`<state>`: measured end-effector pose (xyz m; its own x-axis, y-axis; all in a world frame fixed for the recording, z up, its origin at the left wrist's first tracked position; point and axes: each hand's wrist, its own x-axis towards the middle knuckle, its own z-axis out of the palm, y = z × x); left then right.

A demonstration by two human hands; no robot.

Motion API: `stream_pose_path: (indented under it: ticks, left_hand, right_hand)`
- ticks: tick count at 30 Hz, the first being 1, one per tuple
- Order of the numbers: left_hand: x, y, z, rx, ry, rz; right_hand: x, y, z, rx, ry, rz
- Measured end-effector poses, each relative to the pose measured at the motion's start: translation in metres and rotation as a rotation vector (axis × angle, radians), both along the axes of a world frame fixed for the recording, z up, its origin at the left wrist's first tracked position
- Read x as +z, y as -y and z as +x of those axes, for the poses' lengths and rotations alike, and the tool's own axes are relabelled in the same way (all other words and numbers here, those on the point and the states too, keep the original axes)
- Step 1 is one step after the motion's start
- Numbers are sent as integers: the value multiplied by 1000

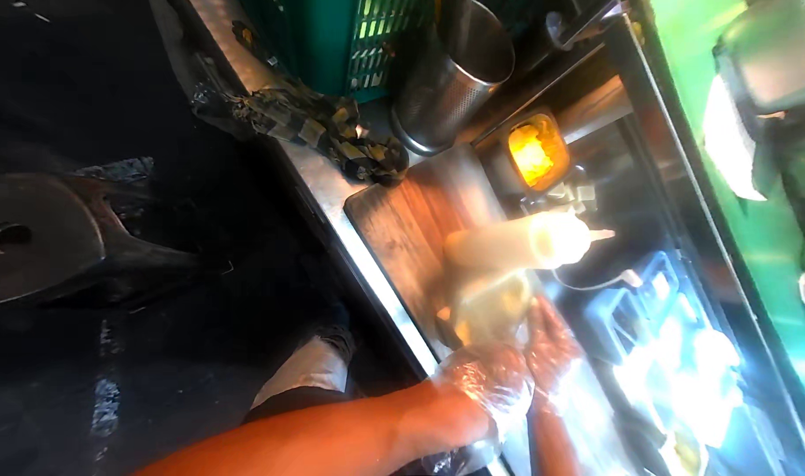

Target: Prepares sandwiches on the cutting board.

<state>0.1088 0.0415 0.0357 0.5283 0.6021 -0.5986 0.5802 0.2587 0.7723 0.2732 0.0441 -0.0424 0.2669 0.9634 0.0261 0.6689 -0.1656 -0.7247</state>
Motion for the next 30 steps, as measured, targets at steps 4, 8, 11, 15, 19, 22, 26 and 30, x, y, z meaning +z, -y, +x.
stream_pose_path:
  ticks: [4, 8, 11, 15, 19, 22, 26, 30]
  left_hand:
    - [-5, -5, -2, 32, 6, 3]
    - [-9, -11, 2, 42, 25, 25]
    - [-12, -15, 1, 40, 0, 14]
    - [-18, -13, 7, 51, 31, 28]
    - [-16, -18, 4, 59, 26, -4]
    - [-14, -13, 11, 39, 36, -8]
    - [-17, -11, 11, 46, 17, -8]
    - [-14, -12, 17, 25, 33, 8]
  right_hand:
    - [-3, 16, -6, 75, -79, 72]
    - [-4, -12, -1, 25, -43, 26]
    - [0, 2, -11, 51, -75, 35]
    - [-6, -17, 1, 13, 60, -24]
    - [-4, 1, -6, 55, -85, 44]
    - [-9, -14, 6, 4, -21, -4]
    - [-5, 9, -2, 43, -84, 25]
    - [-7, -10, 8, -59, -24, -37]
